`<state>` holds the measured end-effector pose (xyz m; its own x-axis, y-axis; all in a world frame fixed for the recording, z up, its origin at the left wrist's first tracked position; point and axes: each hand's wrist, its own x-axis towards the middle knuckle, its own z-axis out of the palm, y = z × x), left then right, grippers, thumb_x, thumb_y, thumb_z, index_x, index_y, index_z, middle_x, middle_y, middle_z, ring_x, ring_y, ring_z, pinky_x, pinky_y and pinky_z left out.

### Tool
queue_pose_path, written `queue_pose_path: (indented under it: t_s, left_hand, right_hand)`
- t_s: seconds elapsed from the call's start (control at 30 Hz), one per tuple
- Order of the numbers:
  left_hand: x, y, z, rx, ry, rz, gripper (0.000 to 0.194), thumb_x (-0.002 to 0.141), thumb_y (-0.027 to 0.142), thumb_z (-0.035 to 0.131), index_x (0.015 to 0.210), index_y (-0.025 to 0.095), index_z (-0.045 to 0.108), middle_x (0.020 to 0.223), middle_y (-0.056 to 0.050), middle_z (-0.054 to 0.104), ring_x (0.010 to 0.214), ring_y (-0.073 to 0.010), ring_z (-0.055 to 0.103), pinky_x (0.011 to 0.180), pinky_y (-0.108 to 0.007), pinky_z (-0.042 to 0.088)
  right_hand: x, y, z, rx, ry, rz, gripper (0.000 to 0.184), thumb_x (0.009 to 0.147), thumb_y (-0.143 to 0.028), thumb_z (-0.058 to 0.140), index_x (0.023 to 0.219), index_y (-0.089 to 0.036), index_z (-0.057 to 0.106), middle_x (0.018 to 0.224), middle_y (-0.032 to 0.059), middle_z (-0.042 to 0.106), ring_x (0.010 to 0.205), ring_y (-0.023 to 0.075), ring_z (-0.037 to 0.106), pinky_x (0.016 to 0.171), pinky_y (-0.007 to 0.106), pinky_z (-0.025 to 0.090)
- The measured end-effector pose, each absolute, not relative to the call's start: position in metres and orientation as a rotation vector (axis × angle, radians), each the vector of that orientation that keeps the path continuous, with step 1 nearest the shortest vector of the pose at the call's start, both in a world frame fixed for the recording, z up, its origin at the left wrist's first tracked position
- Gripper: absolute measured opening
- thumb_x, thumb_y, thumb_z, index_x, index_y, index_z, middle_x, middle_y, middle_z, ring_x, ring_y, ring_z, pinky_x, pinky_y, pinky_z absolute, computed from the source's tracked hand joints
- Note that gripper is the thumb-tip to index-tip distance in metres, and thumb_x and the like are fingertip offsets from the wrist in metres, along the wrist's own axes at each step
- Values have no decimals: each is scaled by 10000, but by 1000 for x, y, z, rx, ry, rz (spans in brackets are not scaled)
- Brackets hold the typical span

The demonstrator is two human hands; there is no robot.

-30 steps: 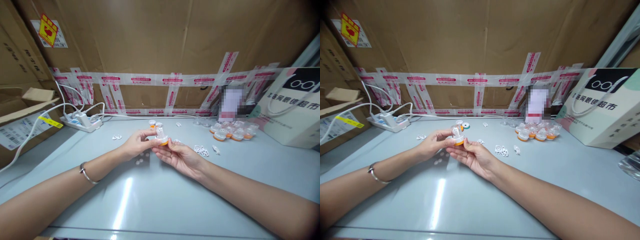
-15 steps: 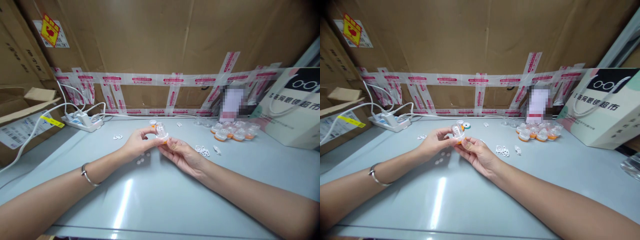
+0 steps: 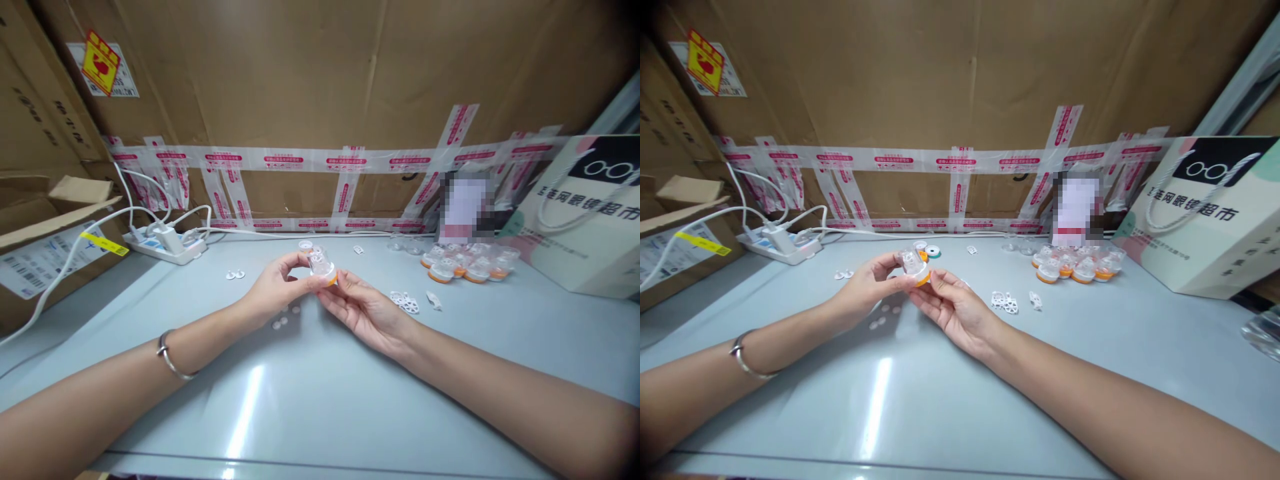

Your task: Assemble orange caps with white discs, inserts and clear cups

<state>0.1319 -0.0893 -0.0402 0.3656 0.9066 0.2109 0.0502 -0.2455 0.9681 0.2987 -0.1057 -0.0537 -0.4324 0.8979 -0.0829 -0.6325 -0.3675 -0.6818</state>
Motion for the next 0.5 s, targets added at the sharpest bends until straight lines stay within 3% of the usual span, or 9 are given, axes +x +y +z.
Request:
queue_pose_path:
  t_s: [0.23,0.5]
  left_hand:
    - [135,-92,-43,1663,905,1093,308,730,362,662,974,181,610,1052,-51,624,948,-192,578,838,-294,453]
    - [141,-97,-44,1580,1047,1109,319,696,432,670,881,184,593,871,-19,641,665,-124,585,527,-196,429]
  right_hand:
    - [295,-109,-50,-567,-715,1872,118,718,-116,660,823,-138,612,853,15,655,820,107,620,915,262,459]
    - [291,-112,-51,-592,-640,1824,96,720,-114,663,802,-132,617,812,19,648,830,111,612,966,268,414]
